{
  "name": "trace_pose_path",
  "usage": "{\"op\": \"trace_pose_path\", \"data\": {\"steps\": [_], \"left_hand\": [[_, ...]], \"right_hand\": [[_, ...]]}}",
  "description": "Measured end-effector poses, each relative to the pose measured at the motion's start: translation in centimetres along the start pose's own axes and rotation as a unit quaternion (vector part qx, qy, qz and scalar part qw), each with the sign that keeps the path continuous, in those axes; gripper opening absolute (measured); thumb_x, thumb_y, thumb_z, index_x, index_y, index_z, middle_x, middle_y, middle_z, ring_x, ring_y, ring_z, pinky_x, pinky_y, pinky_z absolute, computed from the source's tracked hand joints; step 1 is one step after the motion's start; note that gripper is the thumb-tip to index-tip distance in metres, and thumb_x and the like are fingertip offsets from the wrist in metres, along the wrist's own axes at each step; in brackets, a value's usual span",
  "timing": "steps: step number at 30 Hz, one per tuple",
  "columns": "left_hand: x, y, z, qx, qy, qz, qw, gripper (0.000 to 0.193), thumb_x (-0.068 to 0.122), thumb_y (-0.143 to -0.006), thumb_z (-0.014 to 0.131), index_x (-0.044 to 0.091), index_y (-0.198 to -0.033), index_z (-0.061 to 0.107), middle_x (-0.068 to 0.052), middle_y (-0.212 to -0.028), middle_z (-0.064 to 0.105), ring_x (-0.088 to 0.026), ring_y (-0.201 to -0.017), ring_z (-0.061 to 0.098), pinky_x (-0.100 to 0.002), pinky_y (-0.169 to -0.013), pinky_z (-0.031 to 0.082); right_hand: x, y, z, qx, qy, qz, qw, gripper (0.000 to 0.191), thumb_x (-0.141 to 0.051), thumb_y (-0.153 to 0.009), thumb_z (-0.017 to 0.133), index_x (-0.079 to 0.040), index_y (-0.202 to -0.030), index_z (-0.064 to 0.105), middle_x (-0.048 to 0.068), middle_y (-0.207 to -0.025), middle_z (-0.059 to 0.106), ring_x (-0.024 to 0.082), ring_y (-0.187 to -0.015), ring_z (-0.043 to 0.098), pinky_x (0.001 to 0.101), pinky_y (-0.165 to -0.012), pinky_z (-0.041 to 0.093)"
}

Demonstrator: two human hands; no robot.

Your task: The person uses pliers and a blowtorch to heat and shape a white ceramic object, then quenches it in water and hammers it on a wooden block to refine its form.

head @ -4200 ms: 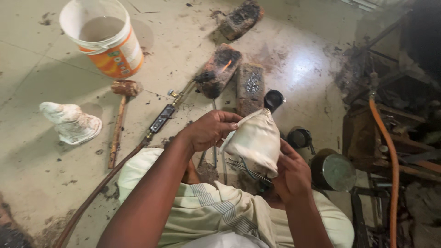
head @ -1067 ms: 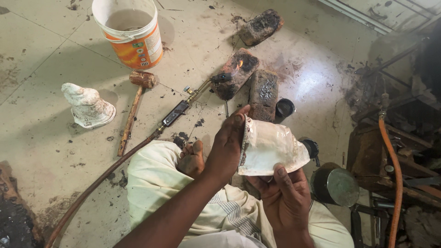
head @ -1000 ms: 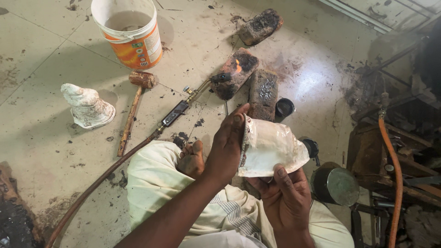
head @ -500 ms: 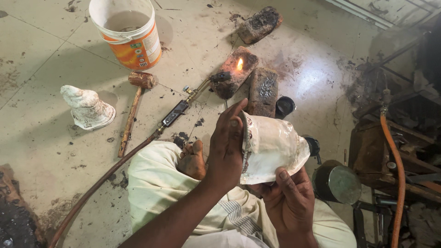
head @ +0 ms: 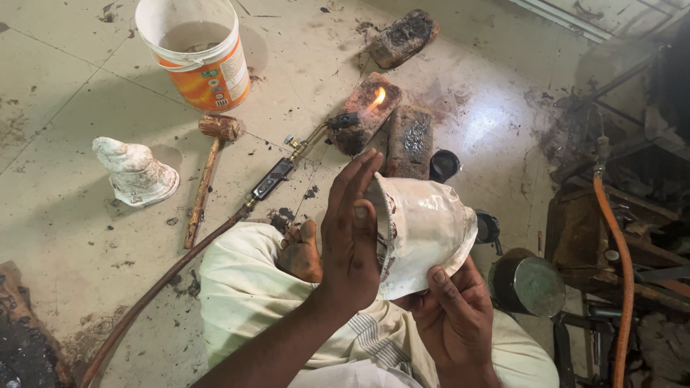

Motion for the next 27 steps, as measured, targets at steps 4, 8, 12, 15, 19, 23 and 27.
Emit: {"op": "trace_pose_path", "data": {"steps": [4, 8, 12, 15, 19, 23, 27], "left_hand": [[0.4, -0.1, 0.0, 0.004, 0.0, 0.002, 1.0, 0.052, 0.031, -0.121, 0.025, 0.0, -0.157, 0.043, -0.023, -0.162, 0.046, -0.037, -0.155, 0.046, -0.046, -0.131, 0.037], [0.6, -0.3, 0.2, 0.008, 0.009, 0.002, 1.0, 0.054, 0.033, -0.121, 0.024, -0.001, -0.158, 0.043, -0.023, -0.162, 0.046, -0.037, -0.155, 0.047, -0.046, -0.131, 0.037], [0.5, -0.2, 0.2, 0.01, 0.012, 0.003, 1.0, 0.053, 0.032, -0.121, 0.024, -0.001, -0.158, 0.043, -0.023, -0.162, 0.046, -0.036, -0.15, 0.047, -0.047, -0.132, 0.037], [0.4, -0.1, 0.2, 0.013, 0.013, 0.001, 1.0, 0.052, 0.03, -0.12, 0.025, -0.001, -0.158, 0.043, -0.023, -0.162, 0.046, -0.037, -0.152, 0.047, -0.048, -0.132, 0.036], [0.3, -0.3, 0.4, 0.019, 0.004, 0.012, 1.0, 0.049, 0.026, -0.12, 0.026, -0.001, -0.157, 0.042, -0.023, -0.162, 0.046, -0.037, -0.153, 0.046, -0.048, -0.132, 0.037], [-0.4, -0.5, 0.7, 0.016, -0.022, 0.013, 1.0, 0.047, 0.025, -0.118, 0.03, -0.001, -0.155, 0.043, -0.023, -0.158, 0.048, -0.037, -0.152, 0.047, -0.046, -0.129, 0.037], [-2.7, 0.4, 0.8, 0.002, 0.035, -0.057, 0.998, 0.043, 0.022, -0.113, 0.041, 0.001, -0.15, 0.049, -0.018, -0.143, 0.059, -0.027, -0.133, 0.059, -0.038, -0.114, 0.046]], "right_hand": [[-0.3, 0.0, 0.0, 0.035, 0.026, 0.008, 0.999, 0.052, -0.001, -0.099, 0.058, 0.005, -0.147, 0.041, 0.017, -0.127, 0.066, 0.023, -0.108, 0.071, 0.0426, -0.085, 0.062], [-0.7, -0.1, 0.6, 0.017, 0.026, 0.006, 1.0, 0.05, -0.002, -0.102, 0.059, 0.005, -0.149, 0.041, 0.018, -0.127, 0.066, 0.023, -0.104, 0.071, 0.0431, -0.085, 0.062], [-0.8, 0.0, 0.5, 0.028, 0.041, 0.007, 0.999, 0.051, -0.003, -0.1, 0.059, 0.005, -0.147, 0.042, 0.018, -0.124, 0.066, 0.023, -0.102, 0.072, 0.0438, -0.084, 0.063], [-0.8, 0.1, 0.4, 0.028, 0.047, 0.005, 0.998, 0.05, -0.003, -0.101, 0.06, 0.006, -0.147, 0.043, 0.018, -0.124, 0.067, 0.023, -0.101, 0.072, 0.0419, -0.081, 0.062], [-1.1, -0.2, 0.4, -0.01, 0.02, -0.001, 1.0, 0.047, -0.001, -0.108, 0.06, 0.008, -0.151, 0.044, 0.021, -0.125, 0.067, 0.022, -0.099, 0.071, 0.0361, -0.08, 0.06], [-1.9, -1.6, -0.4, -0.008, 0.038, 0.0, 0.999, 0.047, -0.002, -0.107, 0.056, 0.007, -0.151, 0.043, 0.02, -0.127, 0.067, 0.021, -0.099, 0.071, 0.0353, -0.083, 0.06], [-2.9, -4.3, -2.6, 0.039, 0.053, -0.006, 0.998, 0.047, -0.008, -0.107, 0.051, 0.006, -0.151, 0.044, 0.018, -0.129, 0.068, 0.021, -0.105, 0.071, 0.0336, -0.084, 0.059]]}}
Point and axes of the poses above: each hand's wrist, its own y-axis away from the middle knuckle, its own z-axis out of the palm, x = y × z, the point moved 6 cm from there along -y, towards the middle knuckle
